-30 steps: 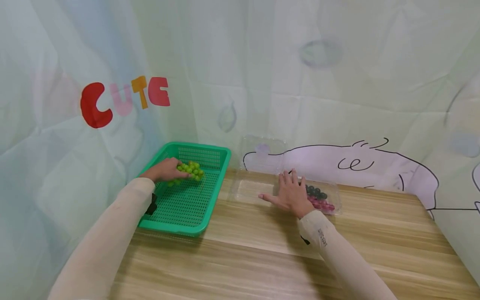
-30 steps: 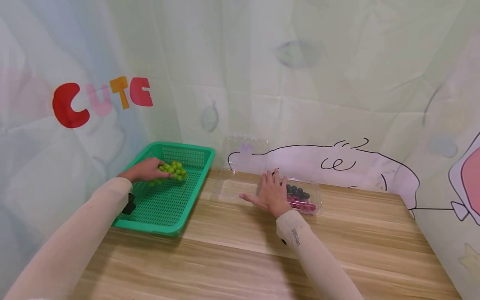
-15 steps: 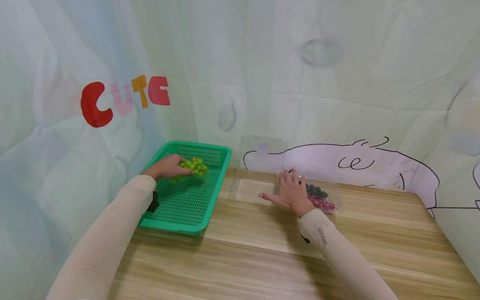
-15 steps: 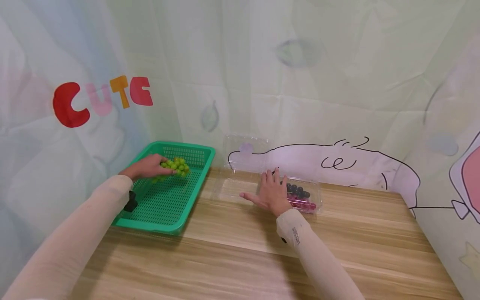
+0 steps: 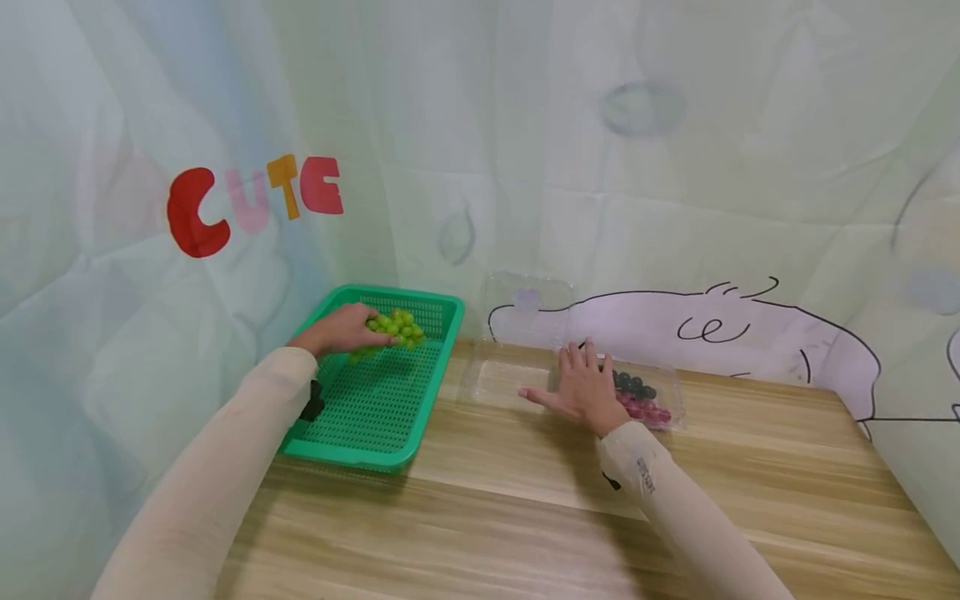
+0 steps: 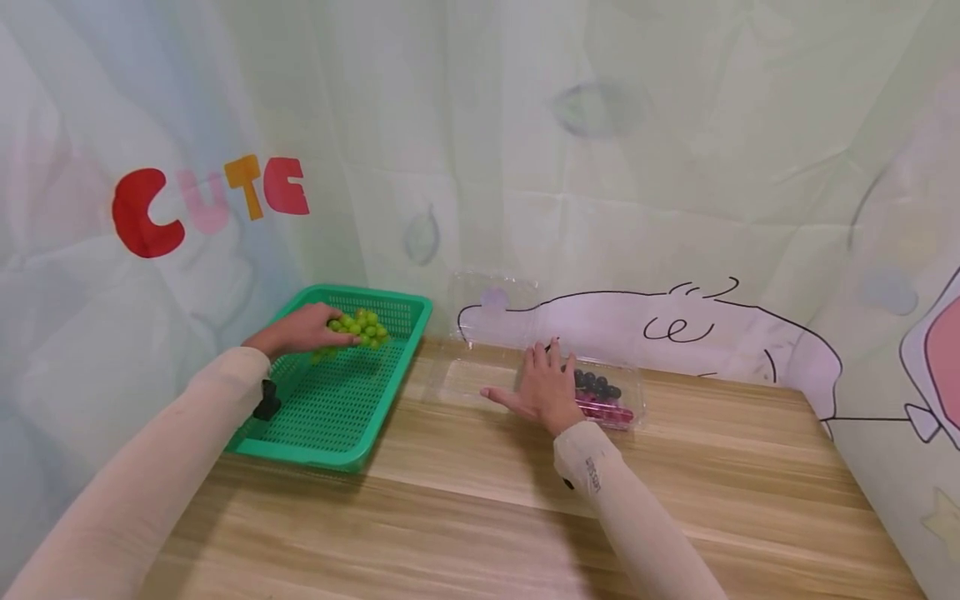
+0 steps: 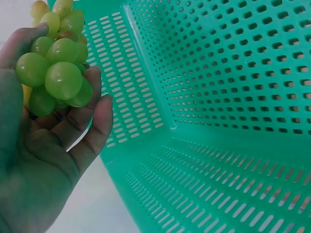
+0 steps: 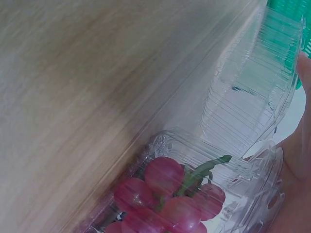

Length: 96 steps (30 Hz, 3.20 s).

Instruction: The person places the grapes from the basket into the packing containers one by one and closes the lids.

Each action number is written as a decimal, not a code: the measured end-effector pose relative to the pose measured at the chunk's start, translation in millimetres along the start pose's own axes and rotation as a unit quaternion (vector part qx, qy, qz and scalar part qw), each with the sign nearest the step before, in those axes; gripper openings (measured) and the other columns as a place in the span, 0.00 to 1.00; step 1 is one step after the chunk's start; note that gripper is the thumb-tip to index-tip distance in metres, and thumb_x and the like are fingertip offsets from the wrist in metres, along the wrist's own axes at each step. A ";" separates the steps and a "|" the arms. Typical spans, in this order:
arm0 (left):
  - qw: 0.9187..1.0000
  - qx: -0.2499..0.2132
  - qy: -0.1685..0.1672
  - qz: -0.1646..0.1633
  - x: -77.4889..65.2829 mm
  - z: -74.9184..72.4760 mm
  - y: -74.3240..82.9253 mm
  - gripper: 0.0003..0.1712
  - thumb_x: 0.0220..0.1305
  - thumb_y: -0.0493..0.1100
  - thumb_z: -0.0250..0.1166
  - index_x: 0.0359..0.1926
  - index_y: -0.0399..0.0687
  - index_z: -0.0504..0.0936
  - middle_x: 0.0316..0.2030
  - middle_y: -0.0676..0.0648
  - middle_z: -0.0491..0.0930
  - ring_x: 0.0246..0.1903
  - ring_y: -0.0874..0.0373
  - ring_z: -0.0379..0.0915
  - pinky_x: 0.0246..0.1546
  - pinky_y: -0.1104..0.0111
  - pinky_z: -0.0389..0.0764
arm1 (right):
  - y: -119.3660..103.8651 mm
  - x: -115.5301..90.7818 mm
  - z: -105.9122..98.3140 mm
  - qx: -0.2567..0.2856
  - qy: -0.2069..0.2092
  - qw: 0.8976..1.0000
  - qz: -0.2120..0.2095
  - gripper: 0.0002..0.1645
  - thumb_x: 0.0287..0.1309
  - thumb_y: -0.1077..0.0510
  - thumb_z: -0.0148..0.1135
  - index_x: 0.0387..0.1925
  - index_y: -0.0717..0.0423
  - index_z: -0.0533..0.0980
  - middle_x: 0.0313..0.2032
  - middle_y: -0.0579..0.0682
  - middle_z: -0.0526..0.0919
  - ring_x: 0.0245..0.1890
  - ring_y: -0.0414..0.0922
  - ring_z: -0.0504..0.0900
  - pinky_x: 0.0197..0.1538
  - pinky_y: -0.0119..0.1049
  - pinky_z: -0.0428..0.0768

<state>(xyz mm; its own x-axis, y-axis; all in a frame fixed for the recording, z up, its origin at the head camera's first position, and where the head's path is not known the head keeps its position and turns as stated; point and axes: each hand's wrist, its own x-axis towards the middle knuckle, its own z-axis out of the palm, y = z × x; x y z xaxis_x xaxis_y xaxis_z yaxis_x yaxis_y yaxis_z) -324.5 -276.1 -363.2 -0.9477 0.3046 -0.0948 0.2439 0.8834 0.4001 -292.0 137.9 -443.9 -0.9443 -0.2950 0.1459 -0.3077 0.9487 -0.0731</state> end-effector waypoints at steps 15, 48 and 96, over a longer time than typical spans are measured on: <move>1.000 -0.002 0.003 0.002 -1.8 -8.9 19.3 0.22 0.60 0.60 0.64 0.30 0.45 0.77 0.22 0.49 0.74 0.24 0.56 0.69 0.28 0.67 0.73 | 0.3 0.4 2.2 0.002 -0.005 1.000 0.002 0.71 0.41 0.11 0.40 0.71 0.60 0.57 0.71 0.60 0.57 0.73 0.62 0.47 0.67 0.70 0.47; 0.999 0.002 0.040 0.034 5.6 -21.2 46.7 0.24 0.60 0.62 0.63 0.29 0.45 0.73 0.22 0.48 0.70 0.24 0.55 0.67 0.28 0.67 0.71 | 0.8 1.3 0.1 -0.004 -0.004 1.000 0.000 0.70 0.42 0.11 0.40 0.70 0.59 0.58 0.71 0.59 0.58 0.73 0.62 0.47 0.67 0.69 0.48; 0.996 0.006 0.024 0.085 33.7 -10.1 99.7 0.24 0.59 0.64 0.63 0.31 0.47 0.75 0.25 0.48 0.73 0.27 0.55 0.68 0.31 0.65 0.72 | 0.8 1.0 -0.6 -0.008 -0.008 1.000 0.004 0.71 0.41 0.11 0.41 0.71 0.60 0.57 0.71 0.59 0.58 0.73 0.62 0.48 0.67 0.69 0.48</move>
<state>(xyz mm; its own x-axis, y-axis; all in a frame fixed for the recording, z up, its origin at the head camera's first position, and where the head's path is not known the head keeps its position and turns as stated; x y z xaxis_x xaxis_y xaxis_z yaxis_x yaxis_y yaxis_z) -334.2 -181.4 -317.3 -0.9008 0.4338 0.0167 0.4043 0.8242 0.3966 -293.2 138.4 -443.2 -0.9486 -0.2889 0.1296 -0.2982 0.9527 -0.0593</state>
